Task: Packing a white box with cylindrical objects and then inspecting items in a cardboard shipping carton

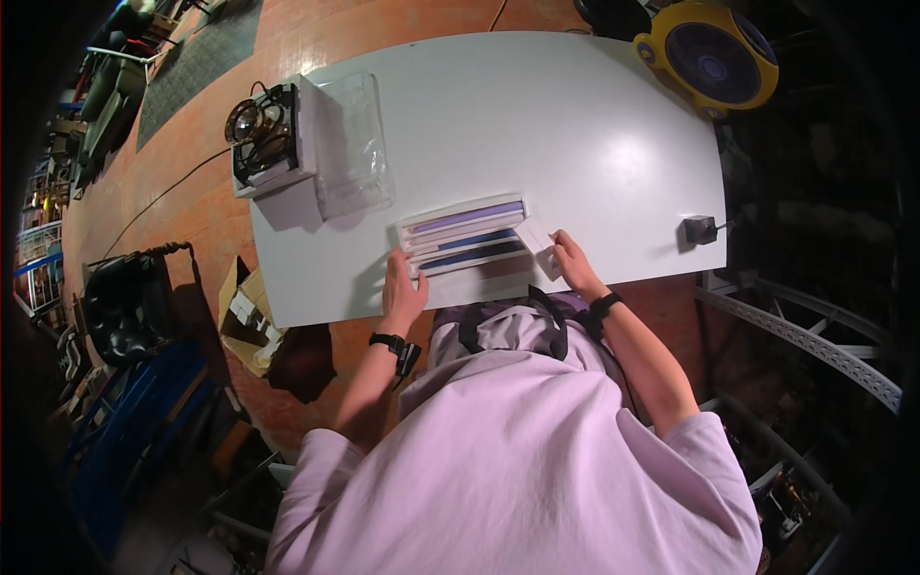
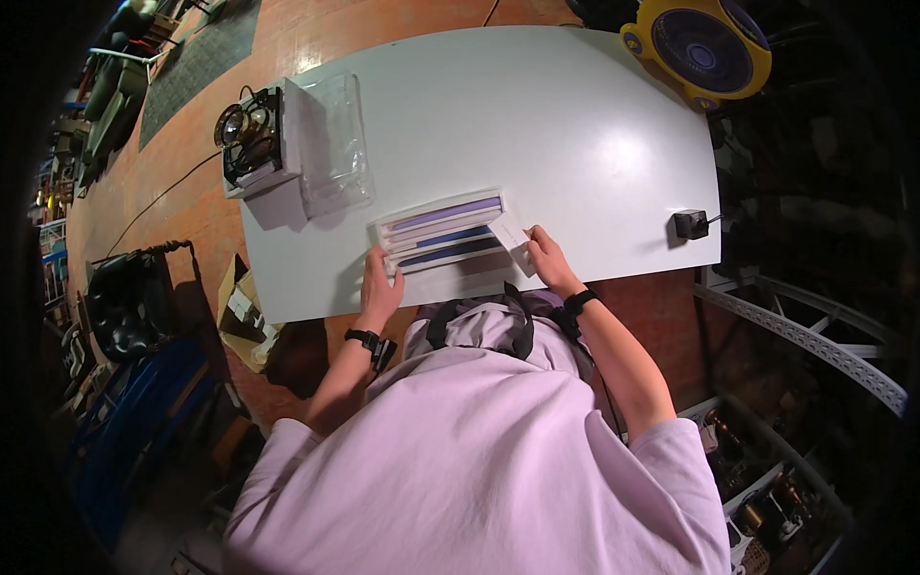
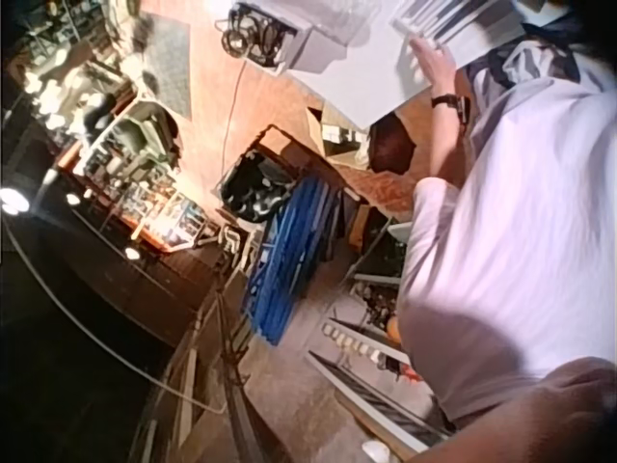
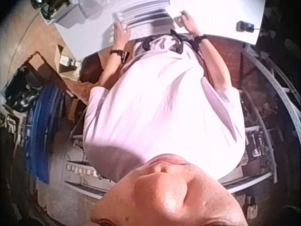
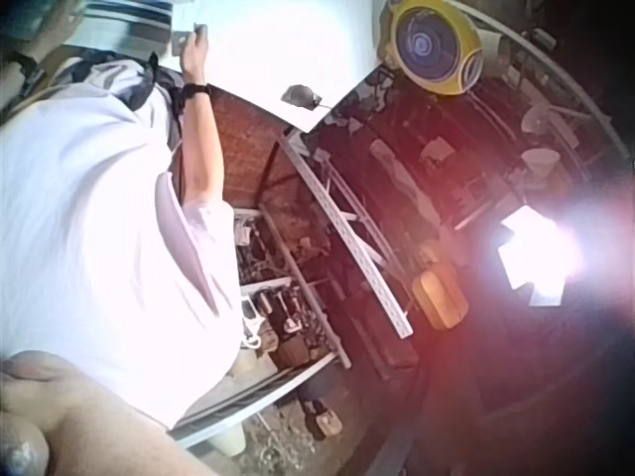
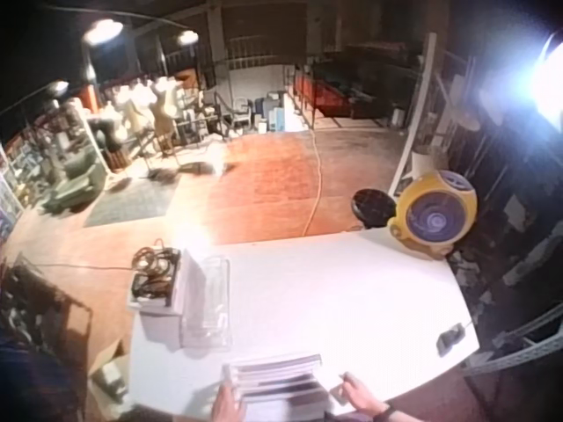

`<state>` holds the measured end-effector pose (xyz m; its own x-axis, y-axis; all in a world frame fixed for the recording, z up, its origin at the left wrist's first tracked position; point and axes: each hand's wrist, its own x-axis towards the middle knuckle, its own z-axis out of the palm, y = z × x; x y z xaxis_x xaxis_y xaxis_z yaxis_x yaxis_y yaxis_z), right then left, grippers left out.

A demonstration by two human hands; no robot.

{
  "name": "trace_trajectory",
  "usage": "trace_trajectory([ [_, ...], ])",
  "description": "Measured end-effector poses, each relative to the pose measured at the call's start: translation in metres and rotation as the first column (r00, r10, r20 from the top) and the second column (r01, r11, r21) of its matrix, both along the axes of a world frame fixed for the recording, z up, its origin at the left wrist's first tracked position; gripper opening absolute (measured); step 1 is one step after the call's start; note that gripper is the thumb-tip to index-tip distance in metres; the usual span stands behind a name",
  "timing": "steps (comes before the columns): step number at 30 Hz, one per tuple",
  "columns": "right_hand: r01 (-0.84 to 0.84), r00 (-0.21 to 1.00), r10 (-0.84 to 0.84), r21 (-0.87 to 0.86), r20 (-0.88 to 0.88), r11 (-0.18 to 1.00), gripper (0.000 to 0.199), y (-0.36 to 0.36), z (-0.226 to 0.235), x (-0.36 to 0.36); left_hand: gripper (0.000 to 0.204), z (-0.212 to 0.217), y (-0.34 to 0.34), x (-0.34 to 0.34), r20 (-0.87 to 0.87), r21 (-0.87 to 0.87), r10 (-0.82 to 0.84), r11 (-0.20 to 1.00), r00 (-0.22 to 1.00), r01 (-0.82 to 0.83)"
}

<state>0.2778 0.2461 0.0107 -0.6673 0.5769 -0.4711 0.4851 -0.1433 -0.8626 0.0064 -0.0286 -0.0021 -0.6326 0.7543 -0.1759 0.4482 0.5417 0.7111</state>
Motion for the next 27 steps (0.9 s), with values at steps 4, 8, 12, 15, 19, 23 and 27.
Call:
trace_trajectory([
  [4, -0.041, 0.998, 0.039, 0.042, 0.048, 0.998, 0.022, -0.003, 0.007, -0.003, 0.06, 0.001, 0.001, 0.007, -0.175, 0.006, -0.07, 0.997, 0.982, 0.072],
  [8, -0.101, 0.995, 0.098, 0.082, 0.033, 0.992, 0.025, -0.005, 0.011, -0.011, 0.064, 0.001, 0.002, 0.01, -0.132, -0.028, -0.038, 0.999, 0.991, 0.034],
  [12, -0.153, 0.988, 0.153, 0.149, 0.014, 0.977, 0.033, -0.004, 0.013, -0.015, 0.064, -0.002, 0.002, 0.008, -0.111, -0.001, -0.011, 1.0, 0.994, 0.011],
  [15, -0.06, 0.998, 0.064, -0.108, 0.03, 0.992, 0.049, -0.004, 0.013, -0.008, 0.063, -0.001, 0.0, 0.008, -0.098, 0.005, -0.006, 1.0, 0.995, 0.006],
  [19, -0.122, 0.992, 0.124, -0.053, 0.032, 0.991, 0.048, -0.006, 0.008, -0.001, 0.061, 0.003, 0.001, 0.01, -0.137, -0.061, -0.008, 0.998, 0.991, 0.0],
  [23, -0.122, 0.993, 0.122, 0.033, 0.006, 0.992, 0.043, -0.005, 0.002, -0.002, 0.058, 0.006, 0.003, 0.012, -0.137, -0.067, 0.0, 0.998, 0.991, -0.009],
  [27, -0.08, 0.997, 0.08, -0.096, 0.001, 0.992, 0.033, -0.004, 0.004, -0.003, 0.056, 0.006, 0.004, 0.012, -0.122, -0.061, 0.022, 0.998, 0.992, -0.03],
])
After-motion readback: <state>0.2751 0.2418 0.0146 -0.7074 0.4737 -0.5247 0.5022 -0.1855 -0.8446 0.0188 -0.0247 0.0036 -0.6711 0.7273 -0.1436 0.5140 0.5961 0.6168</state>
